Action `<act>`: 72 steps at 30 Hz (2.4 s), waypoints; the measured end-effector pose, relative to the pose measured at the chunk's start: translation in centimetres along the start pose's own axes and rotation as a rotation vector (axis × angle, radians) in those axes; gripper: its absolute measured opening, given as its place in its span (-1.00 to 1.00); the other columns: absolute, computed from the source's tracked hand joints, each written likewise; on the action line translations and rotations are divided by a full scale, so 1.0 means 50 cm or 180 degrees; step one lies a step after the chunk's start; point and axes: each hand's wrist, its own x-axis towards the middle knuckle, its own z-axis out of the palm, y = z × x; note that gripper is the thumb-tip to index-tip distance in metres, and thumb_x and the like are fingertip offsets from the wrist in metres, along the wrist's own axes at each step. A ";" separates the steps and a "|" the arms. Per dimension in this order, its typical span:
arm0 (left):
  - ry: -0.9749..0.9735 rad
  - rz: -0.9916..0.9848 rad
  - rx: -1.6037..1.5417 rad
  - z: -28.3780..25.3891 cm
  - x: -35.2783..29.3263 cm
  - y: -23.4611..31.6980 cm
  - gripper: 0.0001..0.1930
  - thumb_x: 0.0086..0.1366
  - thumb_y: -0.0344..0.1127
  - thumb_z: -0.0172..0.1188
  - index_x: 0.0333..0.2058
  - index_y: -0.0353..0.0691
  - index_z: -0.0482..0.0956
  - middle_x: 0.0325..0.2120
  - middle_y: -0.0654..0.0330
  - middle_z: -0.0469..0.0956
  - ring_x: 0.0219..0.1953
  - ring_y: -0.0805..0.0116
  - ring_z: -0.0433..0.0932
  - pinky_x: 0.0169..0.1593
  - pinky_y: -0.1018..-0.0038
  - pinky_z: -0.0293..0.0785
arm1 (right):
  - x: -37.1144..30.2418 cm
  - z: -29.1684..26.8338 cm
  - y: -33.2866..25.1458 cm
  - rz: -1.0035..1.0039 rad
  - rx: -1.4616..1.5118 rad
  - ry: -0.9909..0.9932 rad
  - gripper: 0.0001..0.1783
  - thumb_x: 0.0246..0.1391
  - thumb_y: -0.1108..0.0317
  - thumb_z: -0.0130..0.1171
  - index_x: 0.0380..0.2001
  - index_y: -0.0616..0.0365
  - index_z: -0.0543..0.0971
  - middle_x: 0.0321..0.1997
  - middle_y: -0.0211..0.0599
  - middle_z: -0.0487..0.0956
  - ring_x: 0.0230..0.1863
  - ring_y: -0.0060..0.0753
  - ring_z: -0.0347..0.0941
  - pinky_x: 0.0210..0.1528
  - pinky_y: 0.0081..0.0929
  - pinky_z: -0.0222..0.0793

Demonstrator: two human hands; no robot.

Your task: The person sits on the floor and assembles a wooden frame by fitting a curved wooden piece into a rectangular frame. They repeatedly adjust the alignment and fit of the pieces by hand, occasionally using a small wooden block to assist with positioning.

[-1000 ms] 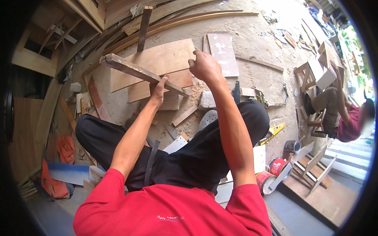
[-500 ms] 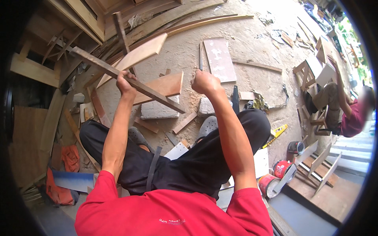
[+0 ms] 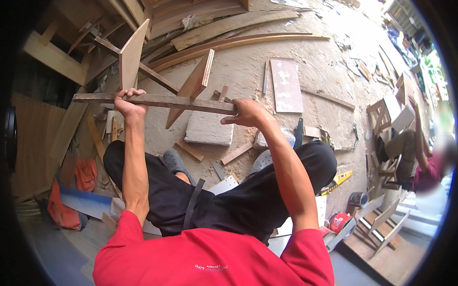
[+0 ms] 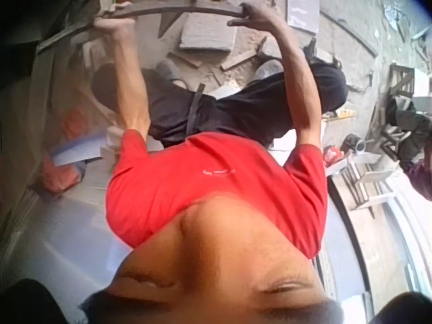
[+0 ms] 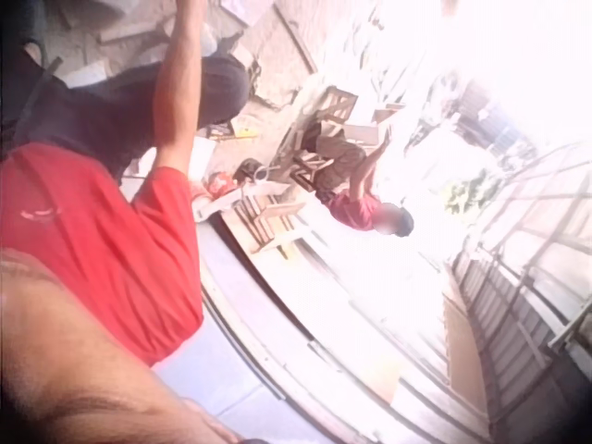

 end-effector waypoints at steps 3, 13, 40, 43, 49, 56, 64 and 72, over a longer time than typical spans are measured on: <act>-0.0038 -0.0067 -0.0222 -0.035 0.001 0.020 -0.83 -0.09 -0.30 0.10 -0.64 -0.07 0.25 -0.72 0.35 0.27 -0.62 0.37 0.30 -0.42 0.48 0.31 | 0.004 0.001 -0.026 -0.0198 0.0090 0.0205 -0.28 -0.19 -0.27 0.30 -0.40 0.30 0.53 -0.53 0.05 0.54 -0.35 0.05 0.53 -0.30 -0.14 0.36; -0.0223 0.0279 0.0063 -0.086 -0.014 -0.001 -0.84 -0.05 -0.27 0.09 -0.63 -0.06 0.26 -0.72 0.34 0.24 -0.61 0.38 0.27 -0.43 0.42 0.27 | 0.031 0.082 -0.038 0.0219 -0.0749 -0.0150 -0.31 -0.05 -0.06 0.22 0.04 0.21 0.41 -0.07 0.08 0.54 -0.02 0.02 0.47 0.00 -0.19 0.39; 0.0345 0.0770 0.1415 -0.177 0.088 -0.023 -0.90 0.03 -0.31 0.01 -0.58 -0.13 0.31 -0.70 0.30 0.23 -0.64 0.39 0.25 -0.48 0.40 0.30 | 0.242 0.404 0.246 0.1870 0.0213 0.0310 -0.56 -0.01 0.15 0.08 -0.16 0.30 0.53 -0.10 0.18 0.54 -0.02 0.17 0.46 0.04 -0.09 0.36; 0.0551 0.0777 0.1474 -0.180 0.099 -0.024 -0.91 0.02 -0.30 0.01 -0.57 -0.13 0.31 -0.70 0.29 0.24 -0.64 0.38 0.25 -0.48 0.40 0.29 | 0.318 0.417 0.267 0.1752 0.0182 0.0756 -0.43 0.03 -0.05 0.12 -0.07 0.21 0.51 -0.06 0.11 0.54 0.03 0.07 0.45 0.07 -0.16 0.34; 0.0599 0.0839 0.1598 -0.174 0.101 -0.008 -0.90 0.03 -0.28 -0.01 -0.56 -0.11 0.29 -0.67 0.30 0.20 -0.58 0.41 0.23 -0.41 0.42 0.23 | 0.497 0.394 0.244 0.2185 0.0495 0.0410 -0.35 -0.02 -0.17 0.15 -0.11 0.22 0.52 -0.05 0.09 0.54 -0.01 0.08 0.48 0.00 -0.11 0.38; 0.0441 0.0693 0.1574 -0.182 0.119 0.025 -0.89 0.05 -0.26 0.01 -0.52 -0.13 0.31 -0.62 0.32 0.21 -0.53 0.41 0.22 -0.39 0.45 0.23 | 0.555 0.419 0.295 0.2167 0.0489 0.0341 -0.37 -0.05 -0.12 0.18 -0.17 0.28 0.49 -0.12 0.12 0.56 -0.02 0.07 0.49 -0.02 -0.14 0.39; 0.0644 0.0615 0.1138 -0.193 0.143 0.053 -0.87 0.06 -0.29 0.11 -0.50 -0.12 0.33 -0.59 0.31 0.32 -0.49 0.40 0.32 -0.32 0.42 0.31 | 0.413 0.411 0.257 0.0526 0.1205 0.0751 -0.43 -0.19 0.16 0.26 -0.12 0.29 0.43 -0.34 0.11 0.57 -0.25 0.05 0.53 -0.16 -0.18 0.41; 0.0478 0.0625 0.1091 -0.202 0.105 -0.014 -0.89 0.04 -0.33 0.08 -0.54 -0.13 0.33 -0.64 0.31 0.32 -0.55 0.37 0.33 -0.29 0.34 0.35 | 0.225 0.431 0.177 0.0395 0.1251 0.0379 -0.39 -0.20 0.26 0.24 -0.01 0.24 0.40 -0.21 0.03 0.57 -0.29 -0.11 0.57 -0.17 -0.30 0.46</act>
